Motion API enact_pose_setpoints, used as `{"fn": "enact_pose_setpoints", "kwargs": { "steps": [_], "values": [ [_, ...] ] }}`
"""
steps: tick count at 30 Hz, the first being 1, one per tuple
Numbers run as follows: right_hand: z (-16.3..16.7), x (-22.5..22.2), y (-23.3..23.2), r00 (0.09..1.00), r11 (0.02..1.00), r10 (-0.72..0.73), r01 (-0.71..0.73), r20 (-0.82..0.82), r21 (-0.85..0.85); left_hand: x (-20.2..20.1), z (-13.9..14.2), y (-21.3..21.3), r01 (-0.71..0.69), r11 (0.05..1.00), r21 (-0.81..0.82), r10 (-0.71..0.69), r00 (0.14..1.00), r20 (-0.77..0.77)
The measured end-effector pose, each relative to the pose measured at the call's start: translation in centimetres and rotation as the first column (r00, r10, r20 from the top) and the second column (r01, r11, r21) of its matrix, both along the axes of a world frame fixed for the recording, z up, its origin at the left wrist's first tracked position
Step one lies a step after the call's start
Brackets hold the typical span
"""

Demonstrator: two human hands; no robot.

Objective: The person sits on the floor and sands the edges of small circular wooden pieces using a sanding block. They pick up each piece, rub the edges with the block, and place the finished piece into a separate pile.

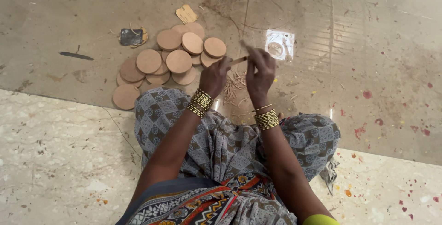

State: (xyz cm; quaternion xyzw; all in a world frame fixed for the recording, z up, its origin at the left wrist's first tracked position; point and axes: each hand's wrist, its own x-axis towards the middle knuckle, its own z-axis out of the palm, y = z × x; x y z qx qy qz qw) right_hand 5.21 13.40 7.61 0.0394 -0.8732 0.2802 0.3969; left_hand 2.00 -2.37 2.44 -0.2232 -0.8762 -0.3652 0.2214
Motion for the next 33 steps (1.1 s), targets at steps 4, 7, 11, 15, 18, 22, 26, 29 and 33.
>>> {"fn": "enact_pose_setpoints", "kwargs": {
  "steps": [4,7,11,15,18,22,26,29,33],
  "values": [
    [1.0,1.6,-1.5,0.995,0.979,0.1,-0.1,0.006,0.178,0.7,0.3,0.8,-0.054,0.997,0.056,0.054,0.999,0.0],
    [0.1,1.7,-1.2,0.994,0.994,0.106,-0.106,0.009,-0.03,0.7,0.2,0.8,-0.049,0.992,0.118,0.037,0.994,0.107],
    [-2.4,-0.5,2.4,0.912,0.401,0.39,-0.045,0.126,-0.915,0.7,-0.7,0.2,0.03,0.96,0.278,-0.056,0.995,0.086],
    [-5.7,-1.2,5.7,0.837,-0.177,0.544,0.175,0.052,-0.968,1.4,-2.2,0.0,-0.005,0.802,0.598,-0.237,0.915,0.326],
    [-6.4,-0.9,6.3,0.746,-0.315,0.665,0.307,0.022,-0.898,1.7,-2.7,0.3,-0.037,0.536,0.843,-0.463,0.823,0.33],
    [-5.0,0.1,5.1,0.726,-0.395,0.676,0.209,-0.129,-0.895,1.4,-2.0,1.0,-0.286,0.146,0.947,-0.611,0.727,0.314],
    [-1.4,2.0,3.2,0.803,-0.16,0.592,0.03,-0.072,-0.987,0.8,-1.0,0.8,-0.254,0.2,0.946,-0.716,0.621,0.318],
    [0.5,3.0,2.2,0.851,0.187,0.525,-0.102,0.012,-0.977,0.5,-0.7,1.0,-0.277,0.39,0.878,-0.661,0.579,0.477],
    [0.8,4.2,0.6,0.9,0.735,0.409,-0.228,0.15,-0.638,0.2,0.0,2.2,-0.294,0.167,0.941,-0.824,0.483,0.297]
  ]
}}
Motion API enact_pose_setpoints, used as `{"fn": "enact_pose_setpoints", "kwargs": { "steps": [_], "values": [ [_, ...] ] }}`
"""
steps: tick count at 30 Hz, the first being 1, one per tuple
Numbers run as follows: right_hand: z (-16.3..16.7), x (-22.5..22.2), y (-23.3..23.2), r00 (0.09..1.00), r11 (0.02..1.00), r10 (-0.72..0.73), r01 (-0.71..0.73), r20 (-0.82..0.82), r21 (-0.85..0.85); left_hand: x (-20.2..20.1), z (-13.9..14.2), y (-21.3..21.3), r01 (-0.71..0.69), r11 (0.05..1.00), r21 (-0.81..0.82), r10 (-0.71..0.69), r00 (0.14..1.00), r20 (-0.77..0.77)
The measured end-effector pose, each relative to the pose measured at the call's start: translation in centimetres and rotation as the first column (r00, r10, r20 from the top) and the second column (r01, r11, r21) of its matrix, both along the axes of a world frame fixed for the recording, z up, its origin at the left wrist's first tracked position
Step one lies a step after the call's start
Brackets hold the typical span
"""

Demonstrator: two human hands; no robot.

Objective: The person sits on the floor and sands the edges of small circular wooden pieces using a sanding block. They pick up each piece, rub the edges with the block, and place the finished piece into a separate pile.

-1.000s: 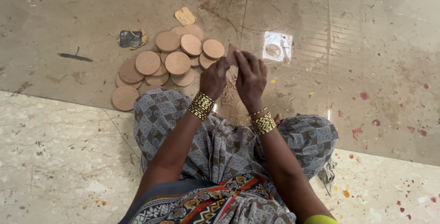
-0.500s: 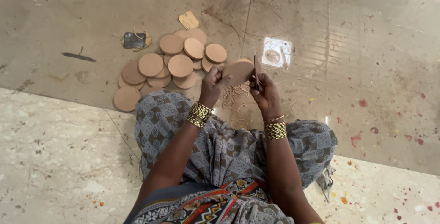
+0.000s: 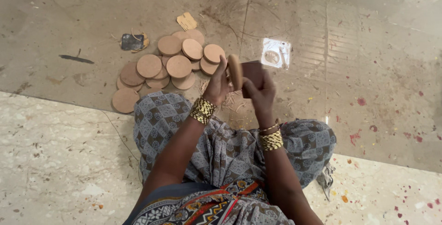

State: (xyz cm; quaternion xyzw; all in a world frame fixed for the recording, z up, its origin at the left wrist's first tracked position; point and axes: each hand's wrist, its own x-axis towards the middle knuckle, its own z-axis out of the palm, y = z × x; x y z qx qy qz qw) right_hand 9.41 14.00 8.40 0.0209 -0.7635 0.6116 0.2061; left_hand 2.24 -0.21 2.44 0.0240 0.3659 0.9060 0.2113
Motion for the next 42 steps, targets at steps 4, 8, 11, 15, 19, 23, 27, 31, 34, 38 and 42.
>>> {"fn": "enact_pose_setpoints", "kwargs": {
  "steps": [4,8,11,15,19,23,27,31,34,38,42],
  "values": [
    [-0.5,0.8,-1.0,0.999,0.943,-0.031,0.041,-0.034,0.331,-0.1,1.6,0.3,0.053,0.987,0.152,-0.047,0.998,-0.042],
    [0.2,-0.2,-0.4,0.994,0.996,-0.061,0.066,-0.087,0.065,0.5,2.8,-0.6,0.153,0.936,0.316,-0.169,0.985,0.024],
    [0.5,-0.2,-0.9,0.994,0.996,-0.089,0.09,0.058,-0.017,0.7,3.0,-0.6,0.143,0.936,0.321,-0.167,0.985,0.048],
    [0.5,0.2,-1.7,0.995,0.973,-0.002,0.024,-0.095,0.232,0.9,3.0,-0.4,0.128,0.904,0.408,-0.138,0.99,-0.005],
    [0.6,-0.1,-1.7,0.953,0.973,-0.231,0.23,0.198,0.026,1.5,3.1,-0.3,0.117,0.925,0.362,-0.142,0.989,0.044],
    [0.4,-0.1,-2.6,0.996,0.986,-0.07,0.078,0.056,-0.146,1.7,3.4,0.1,0.074,0.971,0.228,-0.071,0.997,-0.02],
    [0.4,-0.1,-2.1,0.992,0.959,-0.064,0.092,0.113,-0.269,2.2,3.8,-0.5,0.145,0.982,0.12,-0.139,0.989,-0.059],
    [1.4,-0.8,0.8,0.961,0.86,0.105,0.041,0.256,-0.509,2.7,4.3,-2.0,0.102,0.995,0.018,-0.098,0.985,-0.145],
    [2.2,-0.8,1.1,0.938,0.741,0.269,-0.058,0.217,-0.669,2.7,4.5,-2.3,0.131,0.988,0.076,-0.122,0.986,-0.11],
    [4.3,-0.3,0.3,0.984,0.871,0.11,-0.029,0.137,-0.49,2.4,4.2,-1.8,-0.021,0.908,-0.419,-0.131,0.935,-0.331],
    [6.0,0.4,-0.5,0.997,0.968,0.04,-0.023,0.067,-0.25,2.4,4.1,-1.4,-0.311,0.709,-0.632,-0.158,0.804,-0.573]
  ]
}}
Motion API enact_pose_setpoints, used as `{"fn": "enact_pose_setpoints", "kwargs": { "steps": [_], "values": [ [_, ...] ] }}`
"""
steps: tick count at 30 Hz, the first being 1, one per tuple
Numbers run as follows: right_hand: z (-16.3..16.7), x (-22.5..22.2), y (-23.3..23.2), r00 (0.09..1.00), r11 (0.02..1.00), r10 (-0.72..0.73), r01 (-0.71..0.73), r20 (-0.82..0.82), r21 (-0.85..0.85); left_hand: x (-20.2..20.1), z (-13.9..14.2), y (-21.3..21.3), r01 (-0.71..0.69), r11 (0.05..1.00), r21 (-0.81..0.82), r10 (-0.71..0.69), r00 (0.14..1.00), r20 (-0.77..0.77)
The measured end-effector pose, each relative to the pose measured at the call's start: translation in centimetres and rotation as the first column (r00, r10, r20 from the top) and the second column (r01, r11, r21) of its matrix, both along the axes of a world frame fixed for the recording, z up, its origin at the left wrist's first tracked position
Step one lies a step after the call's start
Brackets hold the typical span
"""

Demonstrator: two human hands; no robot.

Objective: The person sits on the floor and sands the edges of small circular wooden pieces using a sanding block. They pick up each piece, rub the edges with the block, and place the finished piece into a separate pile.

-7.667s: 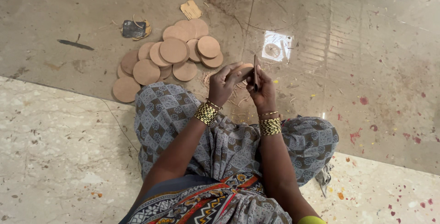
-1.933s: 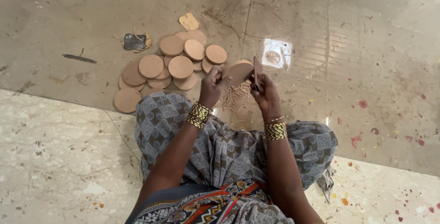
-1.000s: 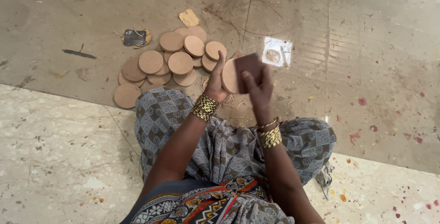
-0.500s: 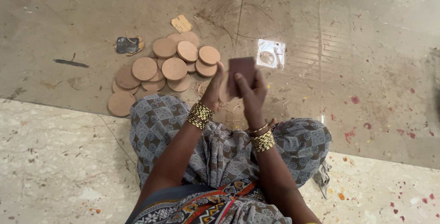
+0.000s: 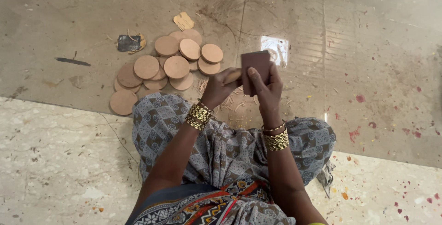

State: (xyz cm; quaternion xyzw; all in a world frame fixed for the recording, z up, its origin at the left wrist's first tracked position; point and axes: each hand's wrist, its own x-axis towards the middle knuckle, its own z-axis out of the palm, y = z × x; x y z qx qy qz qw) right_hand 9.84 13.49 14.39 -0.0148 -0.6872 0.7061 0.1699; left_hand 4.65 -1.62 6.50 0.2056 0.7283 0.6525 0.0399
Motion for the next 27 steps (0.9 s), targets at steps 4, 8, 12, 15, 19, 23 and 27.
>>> {"fn": "enact_pose_setpoints", "kwargs": {
  "steps": [4,8,12,15,19,23,27],
  "values": [
    [-0.5,-0.2,0.3,0.999,0.998,-0.031,0.032,0.024,-0.053,0.3,0.7,0.1,-0.075,0.996,-0.038,0.055,0.925,-0.375],
    [-3.0,-1.5,3.7,0.988,0.911,0.064,0.001,0.142,-0.413,0.6,1.2,0.0,0.003,0.986,0.168,0.015,0.994,-0.104],
    [-7.4,-2.2,3.3,0.921,0.5,0.33,0.015,0.207,-0.866,0.2,0.6,0.6,-0.094,0.82,0.564,-0.04,0.974,0.221],
    [-8.5,-1.2,1.6,0.947,0.262,0.318,-0.037,0.05,-0.964,-0.6,-0.3,1.2,-0.163,0.695,0.701,-0.124,0.932,0.341],
    [-6.2,-0.6,0.6,0.99,0.675,0.137,-0.119,-0.035,-0.728,-1.5,-1.4,1.1,-0.249,0.725,0.642,-0.037,0.917,0.396],
    [-4.8,-0.4,-0.5,0.979,0.987,-0.159,0.161,-0.128,-0.001,-1.9,-2.0,1.6,-0.447,0.797,0.405,0.124,0.778,0.616],
    [-5.9,0.8,-1.8,0.989,0.837,0.013,0.072,-0.151,0.543,-2.0,-2.0,1.4,-0.237,0.365,0.9,-0.494,0.77,0.404]
  ]
}}
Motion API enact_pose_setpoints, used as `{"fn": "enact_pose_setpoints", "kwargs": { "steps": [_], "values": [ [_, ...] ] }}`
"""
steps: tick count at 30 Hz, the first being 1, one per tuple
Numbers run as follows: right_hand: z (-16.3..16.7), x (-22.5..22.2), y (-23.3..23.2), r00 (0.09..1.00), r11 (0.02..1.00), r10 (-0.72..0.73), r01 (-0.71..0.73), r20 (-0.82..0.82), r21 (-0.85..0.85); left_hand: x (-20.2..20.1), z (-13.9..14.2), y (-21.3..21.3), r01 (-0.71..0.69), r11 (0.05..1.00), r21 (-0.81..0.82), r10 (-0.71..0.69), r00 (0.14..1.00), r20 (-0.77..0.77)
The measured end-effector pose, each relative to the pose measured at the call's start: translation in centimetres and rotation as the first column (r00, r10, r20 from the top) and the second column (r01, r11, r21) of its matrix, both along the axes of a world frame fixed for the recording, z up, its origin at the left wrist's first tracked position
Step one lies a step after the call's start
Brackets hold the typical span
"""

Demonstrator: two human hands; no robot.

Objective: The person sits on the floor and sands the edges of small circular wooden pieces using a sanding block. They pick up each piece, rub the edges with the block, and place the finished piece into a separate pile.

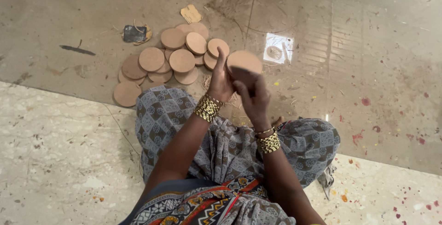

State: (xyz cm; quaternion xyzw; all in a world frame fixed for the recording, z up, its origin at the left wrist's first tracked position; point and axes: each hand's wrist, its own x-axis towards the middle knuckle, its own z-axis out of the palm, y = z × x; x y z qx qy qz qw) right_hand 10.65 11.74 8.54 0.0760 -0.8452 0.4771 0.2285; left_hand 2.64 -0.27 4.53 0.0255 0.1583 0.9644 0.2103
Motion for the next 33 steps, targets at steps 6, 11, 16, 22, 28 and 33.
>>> {"fn": "enact_pose_setpoints", "kwargs": {
  "steps": [6,11,16,22,28,33],
  "values": [
    [-0.4,-0.5,1.2,0.978,0.846,-0.013,0.121,0.206,-0.52,0.0,0.6,-0.8,0.066,0.989,-0.134,-0.071,0.997,-0.03],
    [1.2,-3.0,2.8,0.986,0.784,-0.095,0.158,0.135,-0.601,1.0,0.5,0.2,-0.233,0.871,-0.433,0.078,0.935,-0.345],
    [2.5,-2.4,1.2,0.989,0.832,-0.058,0.123,0.136,-0.541,2.0,0.4,0.9,-0.588,0.283,-0.758,-0.112,0.765,-0.635],
    [2.5,-3.3,2.9,0.964,0.65,0.029,0.184,0.266,-0.737,2.7,1.2,-0.1,-0.688,0.357,-0.632,-0.076,0.653,-0.754],
    [1.3,-4.2,4.5,0.864,0.213,0.314,0.339,0.393,-0.916,3.1,1.1,-0.2,-0.517,0.564,-0.644,0.026,0.79,-0.612],
    [1.8,-2.6,2.5,0.973,0.712,0.018,0.148,0.228,-0.687,2.0,0.6,0.1,-0.542,0.195,-0.818,-0.257,0.776,-0.576]
  ]
}}
